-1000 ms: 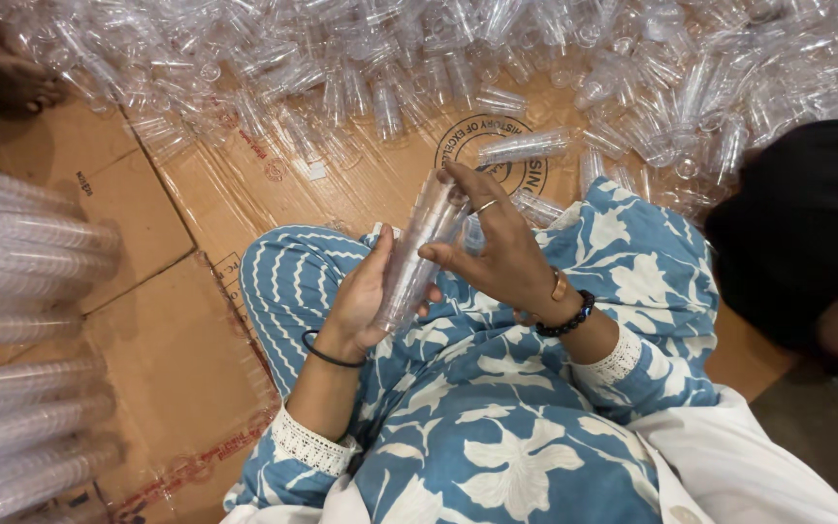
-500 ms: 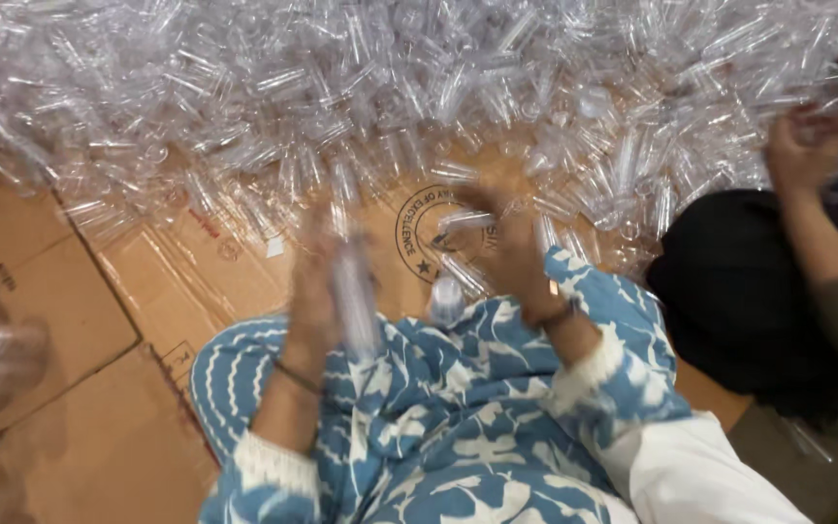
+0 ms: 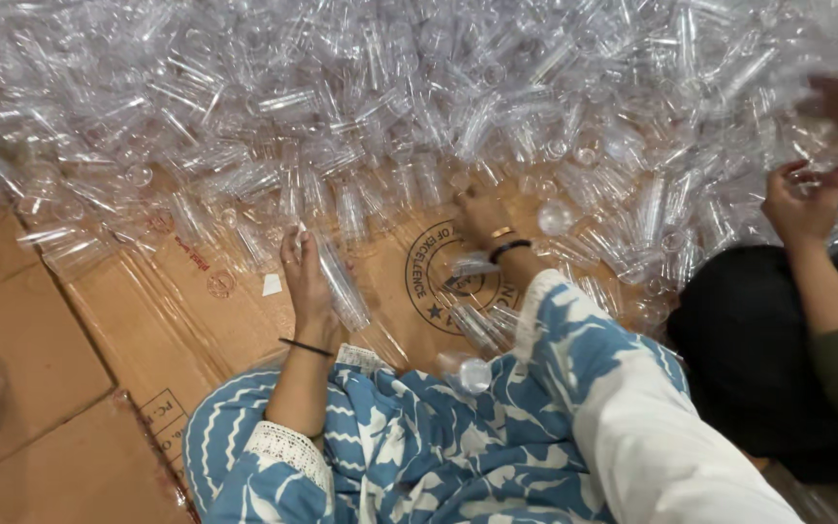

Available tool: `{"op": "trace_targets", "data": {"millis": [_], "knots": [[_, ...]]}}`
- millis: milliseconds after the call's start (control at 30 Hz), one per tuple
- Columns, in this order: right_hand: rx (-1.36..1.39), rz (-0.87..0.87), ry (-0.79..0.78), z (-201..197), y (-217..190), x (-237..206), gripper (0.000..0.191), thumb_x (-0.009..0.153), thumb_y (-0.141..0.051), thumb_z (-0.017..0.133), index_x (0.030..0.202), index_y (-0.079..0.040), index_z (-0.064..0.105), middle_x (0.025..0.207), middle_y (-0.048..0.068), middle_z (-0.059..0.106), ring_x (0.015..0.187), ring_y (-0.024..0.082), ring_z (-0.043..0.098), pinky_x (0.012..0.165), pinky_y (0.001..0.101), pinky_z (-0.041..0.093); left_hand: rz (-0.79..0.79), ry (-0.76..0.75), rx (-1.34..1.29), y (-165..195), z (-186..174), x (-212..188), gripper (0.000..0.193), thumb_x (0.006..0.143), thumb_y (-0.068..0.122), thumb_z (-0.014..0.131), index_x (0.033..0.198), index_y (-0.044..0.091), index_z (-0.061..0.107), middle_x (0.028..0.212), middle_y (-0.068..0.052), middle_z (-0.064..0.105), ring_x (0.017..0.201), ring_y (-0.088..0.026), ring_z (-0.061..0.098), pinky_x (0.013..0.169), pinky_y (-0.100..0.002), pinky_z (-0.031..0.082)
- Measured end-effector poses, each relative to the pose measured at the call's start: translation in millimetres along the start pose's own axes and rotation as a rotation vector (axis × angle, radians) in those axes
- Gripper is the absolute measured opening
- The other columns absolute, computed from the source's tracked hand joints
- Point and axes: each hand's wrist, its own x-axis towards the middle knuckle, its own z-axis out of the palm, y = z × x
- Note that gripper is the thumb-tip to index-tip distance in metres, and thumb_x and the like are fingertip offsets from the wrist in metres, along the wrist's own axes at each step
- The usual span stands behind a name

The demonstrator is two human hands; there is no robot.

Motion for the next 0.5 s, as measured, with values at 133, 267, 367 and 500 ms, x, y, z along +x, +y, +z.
{"op": "trace_targets", "data": {"millis": [133, 267, 367, 500], "knots": [[0.179, 0.168, 0.123, -42, 27, -42, 0.029, 0.084, -0.024, 0.084, 0.097, -0.002, 0.071, 0.104, 0.015, 0.066, 0.089, 0.031, 0.069, 0.079, 0.0409, 0.058, -0.074, -0.08, 0.073, 19, 22, -20, 0.056, 0.103, 0.038, 0.054, 0.152, 0.019, 0.035, 0.103, -0.009, 0.064, 0.068, -0.017, 0.066, 0.055, -0.032, 0.055], [0.534, 0.317, 0.319, -96, 24, -101, 0.042, 0.086, -0.02, 0.085, 0.118, 0.002, 0.068, 0.114, 0.012, 0.068, 0.092, 0.017, 0.072, 0.08, 0.0288, 0.061, 0.097, -0.346, 0.251, 36, 35, -55, 0.065, 0.105, 0.036, 0.059, 0.16, 0.012, 0.034, 0.128, -0.008, 0.061, 0.086, -0.013, 0.064, 0.071, -0.028, 0.057], [0.663, 0.24, 0.443, -140, 6, -141, 0.02, 0.095, -0.01, 0.075, 0.111, 0.003, 0.073, 0.139, 0.015, 0.061, 0.11, 0.016, 0.069, 0.086, 0.0265, 0.06, 0.297, -0.485, 0.462, 57, 38, -94, 0.065, 0.104, 0.032, 0.062, 0.16, 0.01, 0.035, 0.145, -0.012, 0.056, 0.109, -0.019, 0.061, 0.088, -0.034, 0.053], [0.632, 0.233, 0.519, -199, -33, -184, 0.015, 0.091, -0.008, 0.076, 0.103, 0.001, 0.076, 0.144, 0.017, 0.061, 0.104, 0.016, 0.068, 0.079, 0.0247, 0.057, 0.358, -0.675, 0.701, 92, 43, -163, 0.067, 0.102, 0.033, 0.063, 0.161, 0.011, 0.038, 0.136, -0.014, 0.065, 0.124, -0.024, 0.063, 0.106, -0.038, 0.049]]}}
